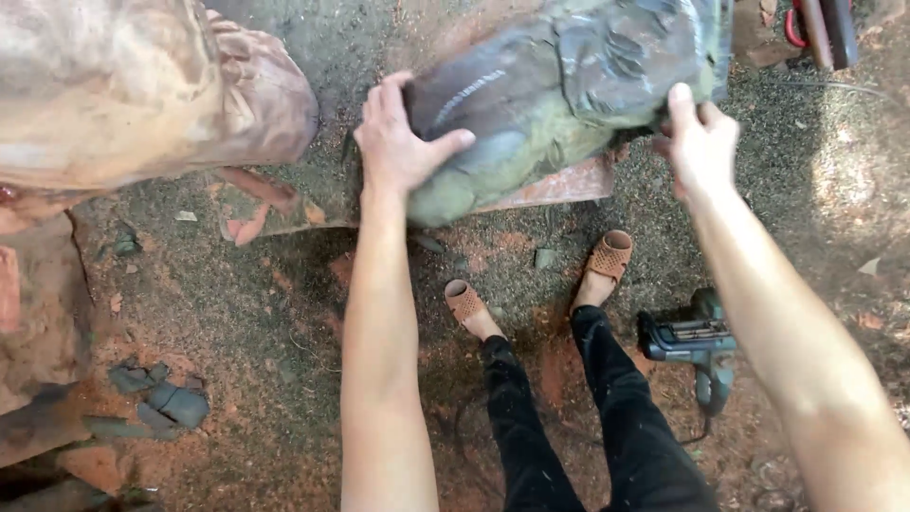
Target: Using an electric chainsaw to cut a large piece of wood and then moving the cut block.
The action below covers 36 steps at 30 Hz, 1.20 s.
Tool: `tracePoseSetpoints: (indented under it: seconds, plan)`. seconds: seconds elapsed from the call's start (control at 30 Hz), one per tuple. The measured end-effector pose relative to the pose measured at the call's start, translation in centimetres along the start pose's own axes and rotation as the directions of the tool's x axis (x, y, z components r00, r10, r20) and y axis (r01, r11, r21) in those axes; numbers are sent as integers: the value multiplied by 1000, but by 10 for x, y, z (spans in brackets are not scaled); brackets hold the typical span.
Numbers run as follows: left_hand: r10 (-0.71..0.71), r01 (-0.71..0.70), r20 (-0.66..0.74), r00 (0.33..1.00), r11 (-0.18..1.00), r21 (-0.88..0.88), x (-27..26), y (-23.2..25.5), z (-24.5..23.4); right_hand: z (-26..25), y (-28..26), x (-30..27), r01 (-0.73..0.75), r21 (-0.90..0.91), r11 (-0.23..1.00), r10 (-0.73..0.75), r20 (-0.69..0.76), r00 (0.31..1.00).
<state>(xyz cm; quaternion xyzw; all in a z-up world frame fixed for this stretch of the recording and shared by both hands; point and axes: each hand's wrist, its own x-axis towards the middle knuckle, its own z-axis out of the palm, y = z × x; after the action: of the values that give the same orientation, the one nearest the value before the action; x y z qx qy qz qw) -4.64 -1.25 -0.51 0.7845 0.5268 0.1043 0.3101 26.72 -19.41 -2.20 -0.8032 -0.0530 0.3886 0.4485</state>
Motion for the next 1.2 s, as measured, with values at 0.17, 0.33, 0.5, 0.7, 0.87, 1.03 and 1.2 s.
tracePoseSetpoints:
  seconds: [0.17, 0.33, 0.5, 0.7, 0.87, 1.03, 1.2]
  plan:
    - [-104, 102, -93, 990, 994, -26, -53, 14, 10, -10, -1, 8, 130, -91, 987, -124, 65, 990]
    - [-166, 161, -204, 965, 986, -42, -115, 23, 46, -13, -51, 10, 221, -298, 929, -172, 184, 968]
    - [-197, 154, -455, 868, 979, -131, -179, 28, 105, 23, -45, 70, 501, -401, 767, -332, 419, 845]
    - [-572, 425, -542, 616, 820, -383, -186, 49, 138, 89, -41, 81, 467, -194, 863, -291, 566, 772]
    - [-623, 233, -440, 647, 711, -664, -209, 32, 134, 25, 56, -21, 390, 314, 866, -461, 199, 865]
    - [-797, 415, -108, 594, 419, -808, -222, 13, 157, -137, 358, -152, -61, -605, 794, 264, 252, 931]
    - [-809, 549, 118, 576, 276, -789, -234, 11, 150, -204, 426, -345, -839, -458, 293, 939, -28, 344]
